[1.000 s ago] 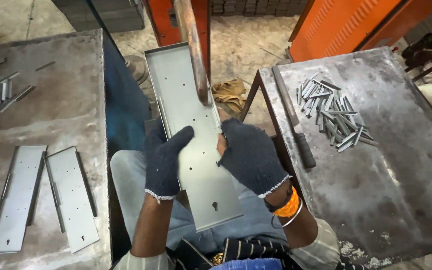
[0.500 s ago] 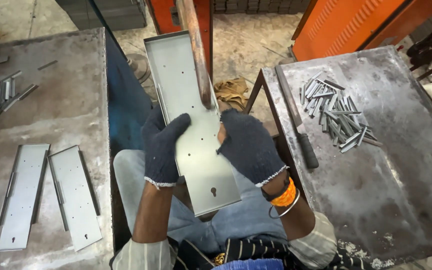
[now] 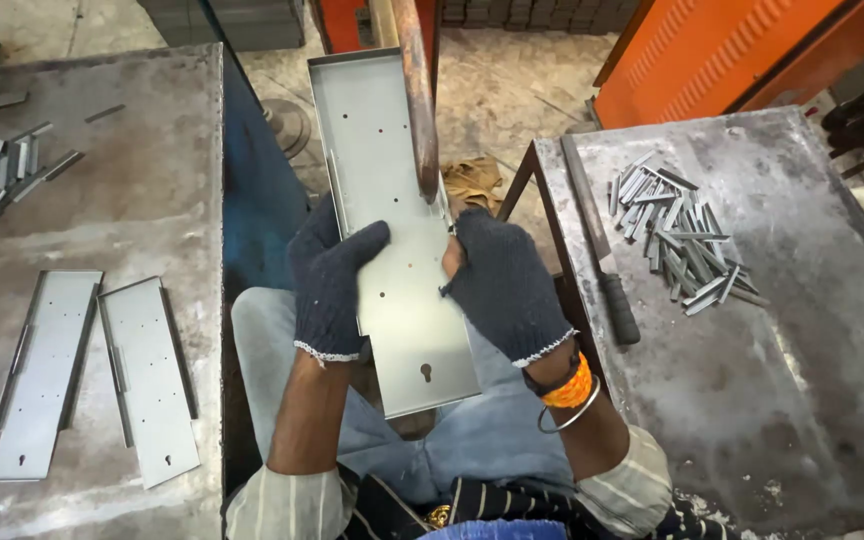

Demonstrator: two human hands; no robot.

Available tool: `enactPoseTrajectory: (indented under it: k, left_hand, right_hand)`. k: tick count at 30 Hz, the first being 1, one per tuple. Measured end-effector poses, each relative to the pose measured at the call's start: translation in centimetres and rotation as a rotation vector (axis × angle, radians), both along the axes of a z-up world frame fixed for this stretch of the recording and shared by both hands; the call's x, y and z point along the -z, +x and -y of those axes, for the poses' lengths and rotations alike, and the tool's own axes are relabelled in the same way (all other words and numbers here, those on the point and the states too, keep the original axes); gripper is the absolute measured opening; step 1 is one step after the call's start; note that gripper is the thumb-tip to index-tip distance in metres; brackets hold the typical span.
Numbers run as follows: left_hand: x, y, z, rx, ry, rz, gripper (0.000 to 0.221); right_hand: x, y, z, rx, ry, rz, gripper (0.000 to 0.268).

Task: Using a foot-pedal operated spot welder to attach small metal strips to a larger metal plate.

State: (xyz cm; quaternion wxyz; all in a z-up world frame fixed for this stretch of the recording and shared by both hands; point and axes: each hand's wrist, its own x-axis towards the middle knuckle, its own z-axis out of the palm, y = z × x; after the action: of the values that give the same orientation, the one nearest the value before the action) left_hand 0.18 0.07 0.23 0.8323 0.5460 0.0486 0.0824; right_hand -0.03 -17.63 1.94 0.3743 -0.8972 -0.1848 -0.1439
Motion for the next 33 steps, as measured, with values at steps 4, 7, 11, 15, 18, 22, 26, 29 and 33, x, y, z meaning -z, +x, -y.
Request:
enactPoseTrajectory:
  k: [4,7,11,15,18,22,26,29,33]
  left_hand:
    - [1.2,0.5,-0.3,0.007,-0.015,0.008,0.041]
    - [1.2,0.4,-0.4,0.015,0.007,0.016,0.041]
    - [0.6,0.6,-0.7,0.001,0.006,-0.028,0.041]
    - [1.1,0.9,-1.0,-0.001,0.058,0.017,0.04]
    - [2.0,0.8,-1.2,0.034,-0.042,-0.021,0.047]
    - [1.0,-0.3,-0.9,0.022,-0.038,0.001,0.049]
    - [2.3,-1.6,-0.9,0.023,-0.009,-0.017,0.052]
    - [1.7,-2.4,-0.7,0.006,0.003,-0.076,0.048]
    - [1.0,-3.2,-0.6,0.009,-0.036,-0.044,0.044]
  right_hand:
    - [0.1,0.2,0.2,-0.028,-0.016,0.018,0.01]
    - [0.4,0.0,0.1,-0.039,-0.008,0.02,0.01]
    - [0.3,0.1,-0.2,-0.029,-0.029,0.04,0.011]
    - [0.5,0.6,-0.3,-0.043,-0.013,-0.042,0.012]
    - [1.0,0.4,-0.7,0.005,-0.086,0.033,0.01]
    - [0.1,-1.0,-0.7,0.021,-0.076,-0.032,0.013]
    - [1.0,-3.2,-0.8,0.053,-0.211,0.064,0.016]
    - [1.3,-3.7,-0.8,0.058,-0.217,0.104,0.014]
    - [0.8,-4.3,-0.6,0.103,-0.214,0.042,0.012]
